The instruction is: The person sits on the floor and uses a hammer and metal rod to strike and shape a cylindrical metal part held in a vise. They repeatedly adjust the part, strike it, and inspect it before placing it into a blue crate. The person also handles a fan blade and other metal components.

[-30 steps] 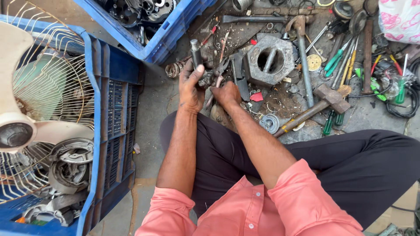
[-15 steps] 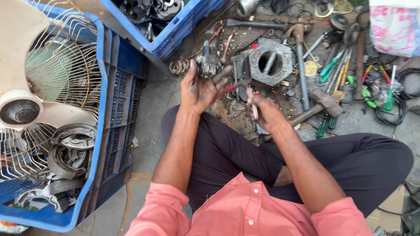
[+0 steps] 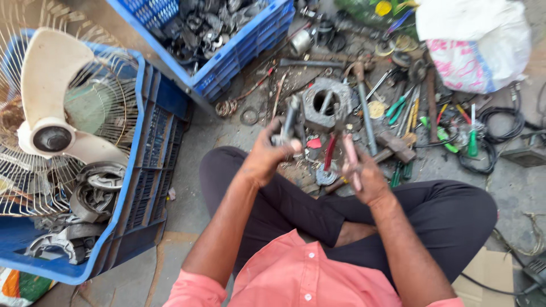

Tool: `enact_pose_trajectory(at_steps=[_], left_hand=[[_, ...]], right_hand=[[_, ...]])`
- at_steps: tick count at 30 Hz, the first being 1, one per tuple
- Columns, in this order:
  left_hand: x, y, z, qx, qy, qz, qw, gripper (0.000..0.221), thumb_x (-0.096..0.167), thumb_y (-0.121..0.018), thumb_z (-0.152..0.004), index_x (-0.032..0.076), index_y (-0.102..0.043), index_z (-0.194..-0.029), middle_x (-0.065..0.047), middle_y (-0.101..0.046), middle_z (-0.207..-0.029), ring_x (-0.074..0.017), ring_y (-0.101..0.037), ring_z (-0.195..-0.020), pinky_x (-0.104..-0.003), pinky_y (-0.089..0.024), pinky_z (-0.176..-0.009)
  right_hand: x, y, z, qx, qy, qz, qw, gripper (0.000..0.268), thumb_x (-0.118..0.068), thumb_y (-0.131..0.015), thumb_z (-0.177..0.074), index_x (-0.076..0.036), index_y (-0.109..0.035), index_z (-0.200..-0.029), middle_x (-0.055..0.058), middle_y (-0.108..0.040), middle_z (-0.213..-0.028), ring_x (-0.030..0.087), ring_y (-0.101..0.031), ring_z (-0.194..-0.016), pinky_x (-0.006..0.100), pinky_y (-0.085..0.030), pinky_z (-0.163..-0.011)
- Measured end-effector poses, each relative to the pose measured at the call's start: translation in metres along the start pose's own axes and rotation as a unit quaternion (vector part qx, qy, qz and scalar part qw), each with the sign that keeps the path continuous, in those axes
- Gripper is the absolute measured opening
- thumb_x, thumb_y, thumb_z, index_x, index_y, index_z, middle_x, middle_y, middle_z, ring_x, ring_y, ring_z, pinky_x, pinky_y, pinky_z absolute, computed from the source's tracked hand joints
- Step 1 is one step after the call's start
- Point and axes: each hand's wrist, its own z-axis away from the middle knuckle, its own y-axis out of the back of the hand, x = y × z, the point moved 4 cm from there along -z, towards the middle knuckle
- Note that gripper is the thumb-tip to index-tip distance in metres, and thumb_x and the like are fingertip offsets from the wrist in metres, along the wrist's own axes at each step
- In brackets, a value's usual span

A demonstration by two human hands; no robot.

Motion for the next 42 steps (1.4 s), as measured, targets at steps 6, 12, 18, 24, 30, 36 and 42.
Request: enact_pose_trajectory(at_steps=[6,12,18,24,30,36,42], left_hand=[[0.005,-0.050,0.011,-0.017,-0.056,-0.222,0.973,0.058,0.019,-0.088,-0.081,0.005,-0.065,-0.132,0.003,-0.068,-0.100,-0.0077,-0.063,-0.089,-0.026,-0.054,-0.079],[0.003,-0.067,0.024,0.022,0.067,-0.229,0.971,0.052,0.020,-0.083,-0.076,0.009,-0.065,-0.124,0.002,-0.065,-0.078,-0.0075,-0.061,-0.065,-0.025,-0.050,-0.054],[0.022,-0.081,0.032,0.032,0.079,-0.329,0.941,0.053,0.023,-0.083,-0.076,0.007,-0.066,-0.123,-0.001,-0.065,-0.077,-0.0093,-0.060,-0.064,-0.025,-0.050,-0.057],[0.061,-0.091,0.034,-0.039,-0.032,-0.545,0.837,0.049,0.028,-0.086,-0.076,0.000,-0.071,-0.114,-0.005,-0.072,-0.087,-0.0168,-0.066,-0.083,-0.033,-0.055,-0.076],[0.070,-0.089,0.040,-0.010,0.099,-0.687,0.720,0.064,0.035,-0.080,-0.065,0.008,-0.071,-0.123,-0.022,-0.071,-0.086,-0.0339,-0.072,-0.082,-0.041,-0.055,-0.080],[0.050,-0.117,0.049,0.058,-0.104,-0.773,0.623,0.057,0.028,-0.082,-0.060,0.000,-0.060,-0.104,-0.021,-0.068,-0.099,-0.0423,-0.068,-0.092,-0.050,-0.055,-0.077],[0.031,-0.107,0.045,0.021,-0.097,-0.782,0.615,0.042,0.022,-0.077,-0.069,0.004,-0.060,-0.102,-0.017,-0.069,-0.097,-0.0398,-0.069,-0.090,-0.050,-0.056,-0.073]], right_hand=[[-0.009,-0.033,0.036,-0.141,0.007,-0.121,0.983,0.103,0.001,-0.065,-0.061,-0.008,-0.028,-0.156,-0.003,-0.054,-0.140,0.016,-0.062,-0.125,0.055,-0.050,-0.106],[-0.001,-0.041,0.051,-0.299,0.051,-0.235,0.924,0.108,0.004,-0.067,-0.071,-0.003,-0.028,-0.171,0.003,-0.044,-0.118,0.020,-0.051,-0.118,0.063,-0.039,-0.120],[-0.008,-0.023,0.052,-0.234,0.036,-0.032,0.971,0.088,0.004,-0.060,-0.067,-0.002,-0.040,-0.152,0.007,-0.059,-0.133,0.020,-0.066,-0.122,0.042,-0.052,-0.101],[-0.027,-0.019,0.057,-0.164,0.130,0.180,0.961,0.062,-0.002,-0.068,-0.076,0.001,-0.055,-0.137,0.011,-0.066,-0.124,0.022,-0.068,-0.113,0.032,-0.055,-0.096],[-0.039,-0.026,0.055,-0.102,0.166,0.397,0.897,0.049,-0.007,-0.074,-0.076,-0.002,-0.061,-0.123,0.019,-0.064,-0.104,0.032,-0.066,-0.101,0.042,-0.053,-0.092],[-0.046,-0.041,0.065,-0.043,0.241,0.299,0.922,0.070,-0.007,-0.069,-0.070,-0.001,-0.046,-0.136,0.019,-0.065,-0.120,0.034,-0.064,-0.116,0.042,-0.051,-0.096],[-0.023,-0.041,0.057,-0.058,0.204,0.425,0.880,0.054,-0.008,-0.076,-0.070,0.000,-0.057,-0.121,0.021,-0.066,-0.107,0.037,-0.063,-0.103,0.047,-0.050,-0.090]])
